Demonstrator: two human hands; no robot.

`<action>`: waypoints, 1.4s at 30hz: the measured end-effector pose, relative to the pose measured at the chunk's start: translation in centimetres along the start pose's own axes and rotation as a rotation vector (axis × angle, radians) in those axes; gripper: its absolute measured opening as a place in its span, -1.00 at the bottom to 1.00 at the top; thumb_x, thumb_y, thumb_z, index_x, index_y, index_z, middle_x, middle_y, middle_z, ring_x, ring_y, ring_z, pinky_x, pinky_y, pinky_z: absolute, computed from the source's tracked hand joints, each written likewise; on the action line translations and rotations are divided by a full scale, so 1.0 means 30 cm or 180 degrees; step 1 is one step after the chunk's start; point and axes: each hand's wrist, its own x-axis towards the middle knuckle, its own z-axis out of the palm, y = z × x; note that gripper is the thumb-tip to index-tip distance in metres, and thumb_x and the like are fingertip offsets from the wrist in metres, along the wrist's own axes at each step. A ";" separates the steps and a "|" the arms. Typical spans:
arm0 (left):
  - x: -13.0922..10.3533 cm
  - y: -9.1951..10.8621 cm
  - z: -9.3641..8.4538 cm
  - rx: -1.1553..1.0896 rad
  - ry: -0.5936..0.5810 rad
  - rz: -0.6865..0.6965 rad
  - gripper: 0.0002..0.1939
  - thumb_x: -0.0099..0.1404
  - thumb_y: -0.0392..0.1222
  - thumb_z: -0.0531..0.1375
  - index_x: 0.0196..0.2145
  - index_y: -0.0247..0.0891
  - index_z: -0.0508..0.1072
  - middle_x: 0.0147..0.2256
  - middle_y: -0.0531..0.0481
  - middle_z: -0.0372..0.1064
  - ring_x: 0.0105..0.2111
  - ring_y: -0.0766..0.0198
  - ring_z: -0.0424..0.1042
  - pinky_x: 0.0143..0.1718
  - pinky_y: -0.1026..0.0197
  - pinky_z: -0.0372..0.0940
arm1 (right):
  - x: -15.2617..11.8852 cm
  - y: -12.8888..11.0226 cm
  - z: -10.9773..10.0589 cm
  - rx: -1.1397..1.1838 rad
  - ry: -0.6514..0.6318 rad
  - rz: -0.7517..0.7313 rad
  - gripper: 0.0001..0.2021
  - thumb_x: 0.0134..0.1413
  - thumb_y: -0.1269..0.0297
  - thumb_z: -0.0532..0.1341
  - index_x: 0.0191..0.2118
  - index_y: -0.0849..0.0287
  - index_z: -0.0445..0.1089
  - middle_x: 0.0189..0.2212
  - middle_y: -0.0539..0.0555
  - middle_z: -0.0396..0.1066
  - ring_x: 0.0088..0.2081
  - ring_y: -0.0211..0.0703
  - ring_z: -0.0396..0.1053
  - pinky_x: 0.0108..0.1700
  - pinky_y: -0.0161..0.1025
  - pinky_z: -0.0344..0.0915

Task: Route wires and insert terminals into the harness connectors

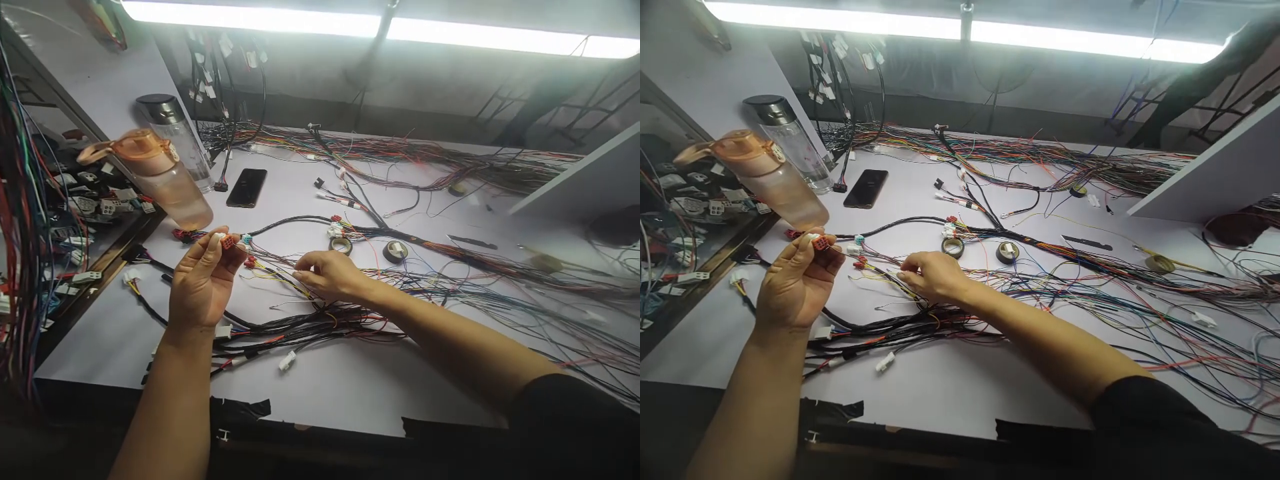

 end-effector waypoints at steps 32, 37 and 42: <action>0.013 0.044 -0.024 0.0719 0.0728 -0.0500 -0.85 0.15 -0.26 0.22 -0.30 -0.23 0.55 -0.37 -0.05 0.38 -0.33 0.32 0.38 -0.30 0.38 0.39 | 0.120 0.011 -0.008 0.0452 -0.0784 0.0147 -0.92 0.11 0.36 0.22 -0.31 0.16 0.47 -0.48 -0.02 0.42 -0.49 -0.32 0.26 -0.45 -0.34 0.04; 0.020 0.039 -0.029 0.0822 0.0827 -0.0733 -0.85 0.14 -0.24 0.23 -0.31 -0.26 0.54 -0.38 -0.07 0.39 -0.35 0.27 0.39 -0.30 0.26 0.44 | 0.124 0.053 0.003 0.1243 -0.0726 0.0109 -0.85 0.11 0.27 0.28 -0.22 0.21 0.46 -0.44 -0.02 0.41 -0.44 -0.34 0.29 -0.43 -0.38 0.10; 0.025 0.035 -0.055 0.1083 0.0762 -0.1025 -0.81 0.11 -0.21 0.28 -0.30 -0.31 0.54 -0.37 -0.09 0.41 -0.29 0.18 0.40 -0.25 0.01 0.48 | 0.124 0.062 0.005 0.1452 -0.0580 0.0143 -0.78 0.10 0.24 0.29 -0.13 0.18 0.46 -0.43 -0.04 0.38 -0.49 -0.38 0.23 -0.45 -0.39 0.09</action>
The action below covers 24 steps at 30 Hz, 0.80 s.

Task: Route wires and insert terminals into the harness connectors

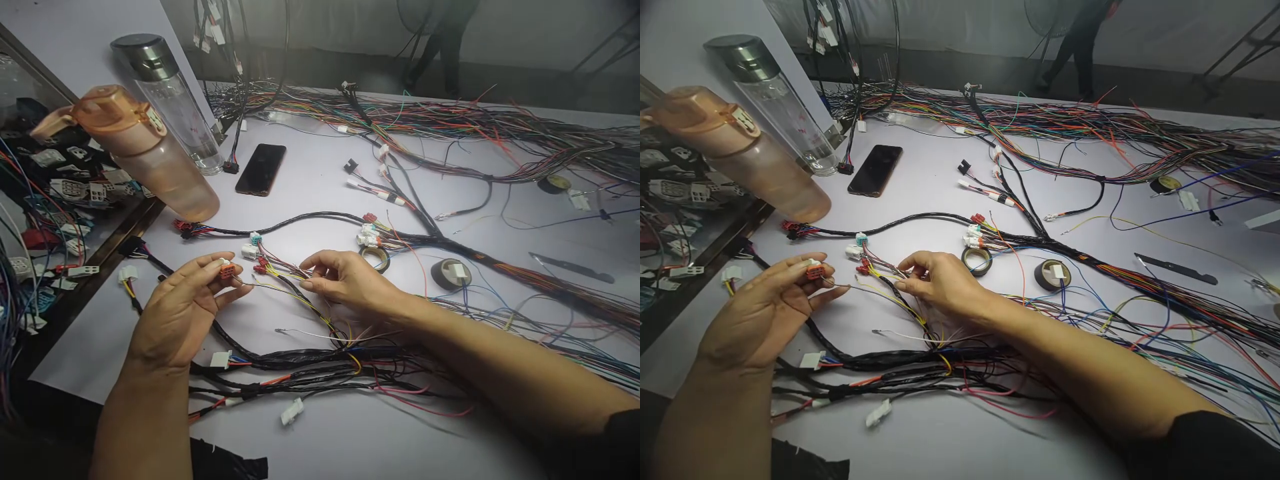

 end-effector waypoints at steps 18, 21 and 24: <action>-0.025 -0.045 0.051 -0.0333 -0.0490 0.0480 -0.84 0.15 -0.18 0.27 -0.29 -0.24 0.55 -0.41 -0.03 0.42 -0.34 0.31 0.42 -0.13 0.27 0.38 | -0.020 -0.004 0.054 0.0746 0.0275 -0.0260 -0.88 0.02 0.34 0.28 -0.29 0.24 0.43 -0.53 -0.07 0.33 -0.52 -0.39 0.20 -0.47 -0.41 0.14; -0.036 -0.046 0.053 -0.0283 -0.0540 0.0597 -0.83 0.14 -0.15 0.27 -0.28 -0.21 0.55 -0.40 -0.02 0.41 -0.36 0.31 0.40 -0.17 0.26 0.39 | -0.021 -0.008 0.056 0.0770 0.0264 -0.0239 -0.91 0.01 0.35 0.28 -0.32 0.23 0.42 -0.53 -0.07 0.33 -0.52 -0.39 0.21 -0.48 -0.41 0.14; -0.042 -0.047 0.056 -0.0267 -0.0550 0.0669 -0.83 0.12 -0.13 0.30 -0.30 -0.17 0.55 -0.40 -0.01 0.40 -0.36 0.31 0.39 -0.20 0.25 0.39 | -0.021 -0.012 0.051 0.0820 0.0213 -0.0253 -0.92 0.04 0.34 0.28 -0.34 0.23 0.41 -0.55 -0.07 0.33 -0.51 -0.38 0.23 -0.45 -0.41 0.15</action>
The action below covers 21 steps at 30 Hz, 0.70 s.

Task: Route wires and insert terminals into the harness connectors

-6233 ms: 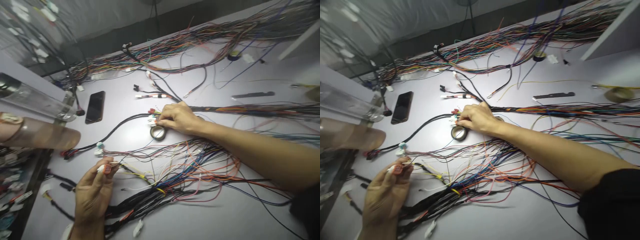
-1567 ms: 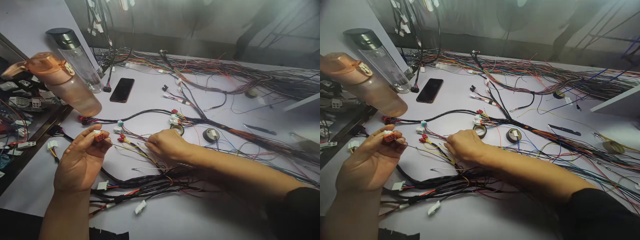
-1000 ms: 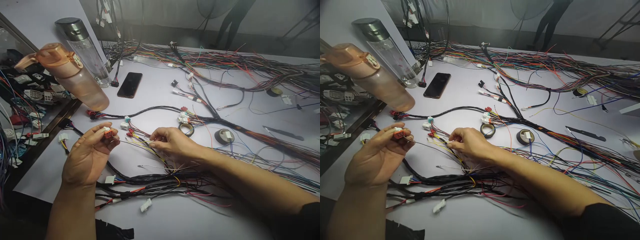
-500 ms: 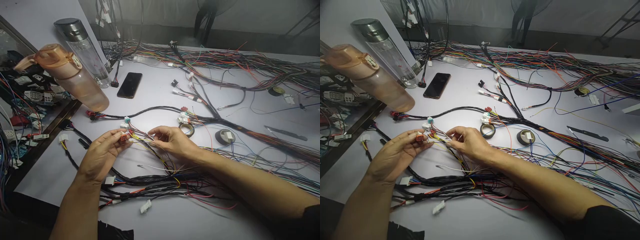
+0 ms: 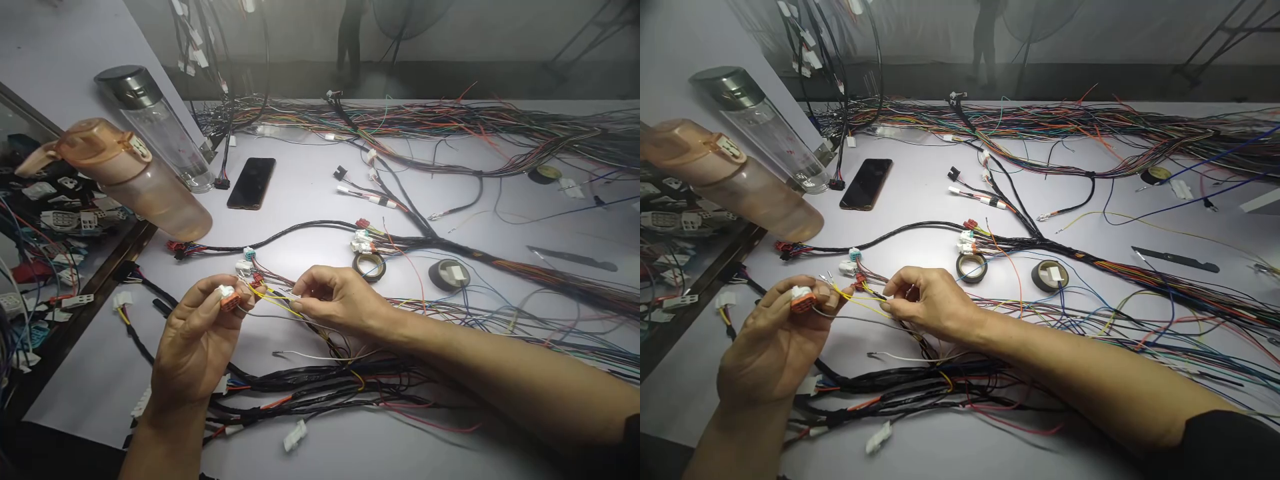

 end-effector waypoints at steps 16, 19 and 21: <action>-0.012 -0.003 -0.010 -0.0045 -0.0894 0.0333 -0.84 0.23 -0.19 0.20 -0.23 -0.20 0.53 -0.41 0.02 0.39 -0.41 0.40 0.38 -0.16 0.30 0.39 | -0.012 -0.066 -0.013 0.0763 0.0078 -0.0272 -0.89 0.10 0.34 0.27 -0.35 0.29 0.39 -0.49 -0.07 0.32 -0.44 -0.40 0.22 -0.37 -0.41 0.17; -0.014 -0.006 -0.007 -0.0023 -0.1073 0.0325 -0.83 0.24 -0.18 0.20 -0.22 -0.20 0.52 -0.42 0.01 0.37 -0.41 0.41 0.35 -0.32 0.41 0.36 | -0.018 -0.078 -0.004 0.0935 0.0141 -0.0281 -0.91 0.10 0.37 0.27 -0.36 0.29 0.39 -0.49 -0.08 0.31 -0.44 -0.41 0.21 -0.35 -0.41 0.18; -0.017 -0.007 -0.003 -0.0002 -0.1146 0.0297 -0.82 0.25 -0.16 0.19 -0.21 -0.20 0.52 -0.43 0.01 0.35 -0.42 0.41 0.33 -0.38 0.43 0.33 | -0.020 -0.081 0.002 0.1054 0.0138 -0.0262 -0.91 0.10 0.38 0.26 -0.36 0.29 0.38 -0.50 -0.09 0.30 -0.45 -0.42 0.21 -0.34 -0.42 0.20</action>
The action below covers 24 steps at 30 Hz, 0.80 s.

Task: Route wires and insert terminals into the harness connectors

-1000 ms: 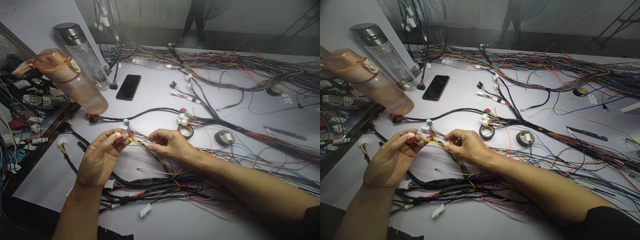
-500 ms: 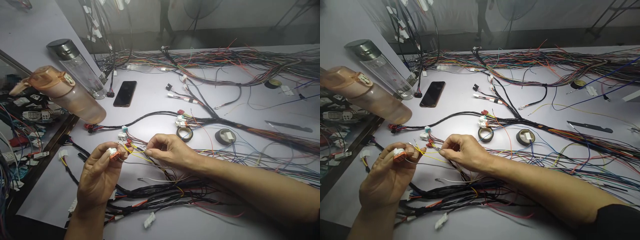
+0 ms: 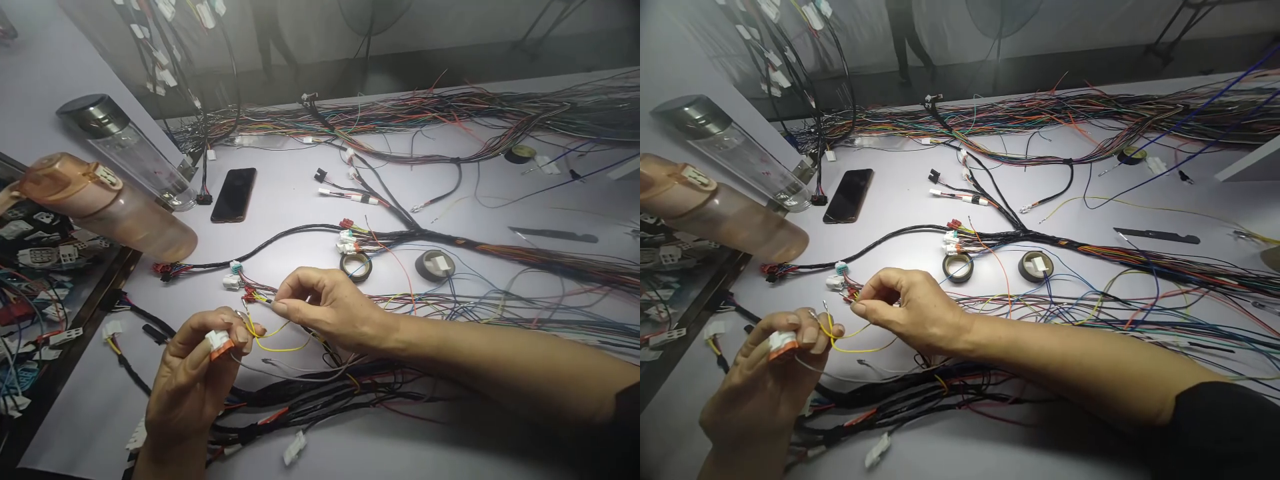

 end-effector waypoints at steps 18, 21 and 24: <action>-0.003 0.000 0.031 0.0130 -0.0040 -0.0088 -0.86 0.22 -0.16 0.21 -0.25 -0.16 0.53 -0.46 -0.01 0.35 -0.41 0.37 0.33 -0.35 0.37 0.34 | -0.012 0.025 0.010 -0.1043 0.0170 -0.0858 -0.96 0.10 0.46 0.26 -0.37 0.28 0.40 -0.45 -0.04 0.39 -0.42 -0.37 0.30 -0.33 -0.41 0.24; -0.007 0.004 0.031 0.0162 -0.0068 -0.0121 -0.86 0.22 -0.17 0.21 -0.25 -0.15 0.52 -0.45 0.00 0.36 -0.42 0.38 0.34 -0.33 0.37 0.35 | -0.014 0.033 0.012 -0.1372 0.0220 -0.1279 -0.96 0.11 0.45 0.27 -0.36 0.30 0.42 -0.44 -0.01 0.40 -0.42 -0.37 0.31 -0.34 -0.41 0.23; -0.009 0.003 0.023 0.0196 -0.0084 -0.0119 -0.86 0.23 -0.16 0.20 -0.25 -0.13 0.52 -0.44 0.01 0.36 -0.41 0.37 0.33 -0.31 0.36 0.36 | -0.015 0.034 0.013 -0.1458 0.0214 -0.1347 -0.94 0.12 0.44 0.27 -0.35 0.32 0.44 -0.43 0.02 0.43 -0.41 -0.36 0.32 -0.32 -0.40 0.23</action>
